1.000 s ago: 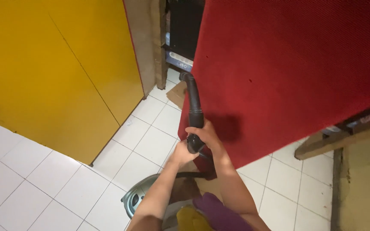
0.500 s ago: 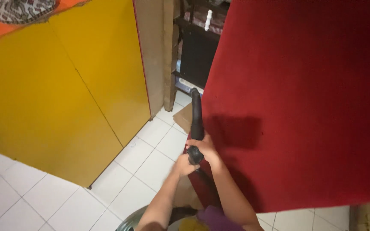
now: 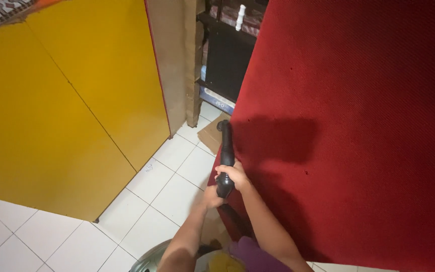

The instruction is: Vacuuming a large red rug on a tiled floor using a canister vacuum cleaner nozzle.

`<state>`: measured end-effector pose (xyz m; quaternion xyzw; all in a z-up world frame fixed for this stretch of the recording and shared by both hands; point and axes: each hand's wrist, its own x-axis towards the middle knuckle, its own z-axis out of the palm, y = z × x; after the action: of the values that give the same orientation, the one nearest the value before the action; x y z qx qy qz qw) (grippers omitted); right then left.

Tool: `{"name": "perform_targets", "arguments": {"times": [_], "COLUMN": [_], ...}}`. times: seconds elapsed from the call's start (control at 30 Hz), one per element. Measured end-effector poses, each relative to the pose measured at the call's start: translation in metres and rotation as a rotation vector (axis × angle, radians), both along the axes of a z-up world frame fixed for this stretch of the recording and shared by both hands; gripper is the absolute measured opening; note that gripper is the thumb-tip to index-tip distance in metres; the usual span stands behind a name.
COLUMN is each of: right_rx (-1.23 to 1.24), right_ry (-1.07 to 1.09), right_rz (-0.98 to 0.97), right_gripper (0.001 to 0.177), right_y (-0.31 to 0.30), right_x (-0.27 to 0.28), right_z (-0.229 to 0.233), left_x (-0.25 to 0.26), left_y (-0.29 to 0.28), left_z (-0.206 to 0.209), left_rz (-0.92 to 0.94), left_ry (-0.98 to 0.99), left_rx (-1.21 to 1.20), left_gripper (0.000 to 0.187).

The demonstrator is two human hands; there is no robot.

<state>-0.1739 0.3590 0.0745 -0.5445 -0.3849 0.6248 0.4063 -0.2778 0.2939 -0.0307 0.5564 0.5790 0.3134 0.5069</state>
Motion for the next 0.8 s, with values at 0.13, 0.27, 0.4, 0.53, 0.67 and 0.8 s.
{"name": "perform_targets", "arguments": {"times": [0.13, 0.27, 0.4, 0.53, 0.67, 0.8], "right_rx": [-0.021, -0.037, -0.051, -0.029, -0.007, 0.009], "right_ry": [0.004, 0.031, 0.033, -0.014, 0.018, 0.000], "right_rz": [0.020, -0.012, -0.018, -0.022, -0.047, -0.063], "right_gripper": [0.038, 0.036, 0.038, 0.036, 0.033, 0.029], "right_y": [-0.008, -0.022, -0.046, -0.092, -0.131, -0.180], "right_x": [0.003, 0.001, 0.000, -0.001, 0.003, 0.008], "right_z": [-0.007, -0.022, -0.024, 0.009, 0.007, 0.034], "left_x": [0.001, -0.001, -0.003, -0.006, -0.003, 0.003], "left_y": [-0.011, -0.032, -0.056, -0.081, -0.112, -0.150], "left_z": [0.018, 0.051, 0.050, 0.020, -0.003, -0.004], "left_rz": [-0.041, -0.078, -0.111, -0.132, -0.111, -0.095], "left_ry": [0.104, 0.206, 0.231, 0.173, 0.079, 0.061], "left_rx": [-0.184, -0.341, -0.322, -0.268, -0.164, -0.141], "left_gripper": [0.022, 0.034, 0.031, 0.027, 0.019, 0.016]}}
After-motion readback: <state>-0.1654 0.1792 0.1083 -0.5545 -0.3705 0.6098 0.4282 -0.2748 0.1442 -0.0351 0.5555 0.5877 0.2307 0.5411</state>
